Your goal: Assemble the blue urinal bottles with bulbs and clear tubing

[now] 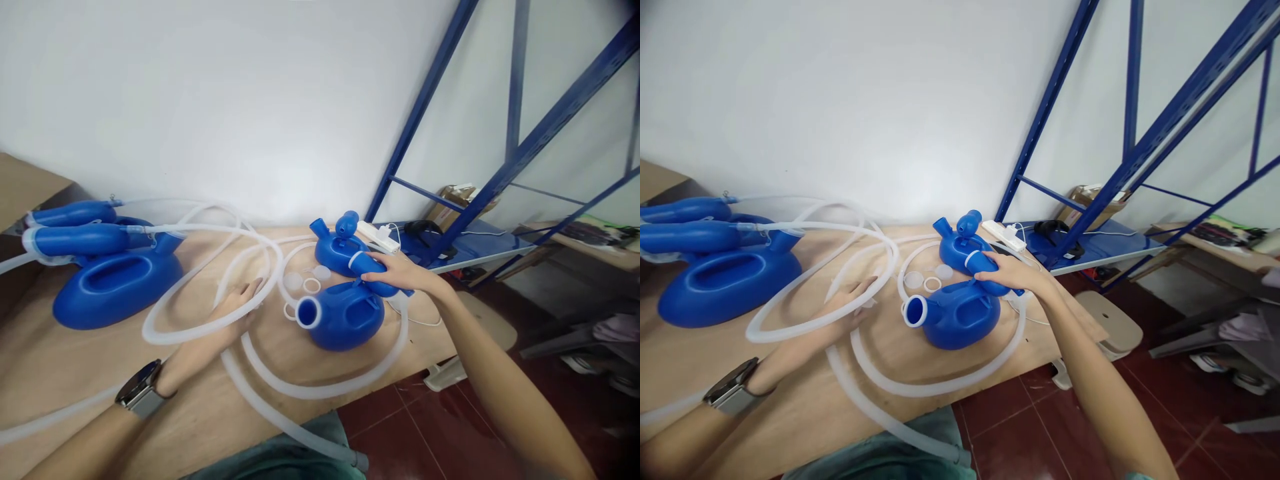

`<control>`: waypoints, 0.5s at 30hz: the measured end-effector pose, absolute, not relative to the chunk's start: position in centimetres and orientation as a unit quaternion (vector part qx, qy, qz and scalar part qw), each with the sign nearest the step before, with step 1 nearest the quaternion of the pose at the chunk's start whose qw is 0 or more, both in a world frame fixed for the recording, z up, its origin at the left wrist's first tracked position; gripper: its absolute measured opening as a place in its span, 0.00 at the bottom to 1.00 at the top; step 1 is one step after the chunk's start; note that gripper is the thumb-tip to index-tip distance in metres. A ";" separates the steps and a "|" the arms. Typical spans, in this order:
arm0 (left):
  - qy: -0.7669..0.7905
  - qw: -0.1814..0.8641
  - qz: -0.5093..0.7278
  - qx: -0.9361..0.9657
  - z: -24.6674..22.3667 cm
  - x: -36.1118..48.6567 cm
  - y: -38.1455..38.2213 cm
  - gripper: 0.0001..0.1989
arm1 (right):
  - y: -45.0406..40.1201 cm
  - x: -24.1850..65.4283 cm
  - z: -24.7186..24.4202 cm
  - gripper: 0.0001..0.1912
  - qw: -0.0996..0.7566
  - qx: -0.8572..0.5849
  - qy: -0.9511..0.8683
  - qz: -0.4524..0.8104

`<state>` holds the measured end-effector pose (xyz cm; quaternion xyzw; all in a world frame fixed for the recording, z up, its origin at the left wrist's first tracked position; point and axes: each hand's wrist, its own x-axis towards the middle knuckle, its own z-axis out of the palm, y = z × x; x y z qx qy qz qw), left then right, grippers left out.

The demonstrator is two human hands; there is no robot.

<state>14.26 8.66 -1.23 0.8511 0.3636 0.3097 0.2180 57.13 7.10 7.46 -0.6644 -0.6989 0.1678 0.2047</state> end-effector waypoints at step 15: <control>0.471 0.179 0.387 0.772 0.4 15.8 5.6 0.36 | 7.4 53.6 2.1 0.52 0.541 -0.592 -0.561 0.203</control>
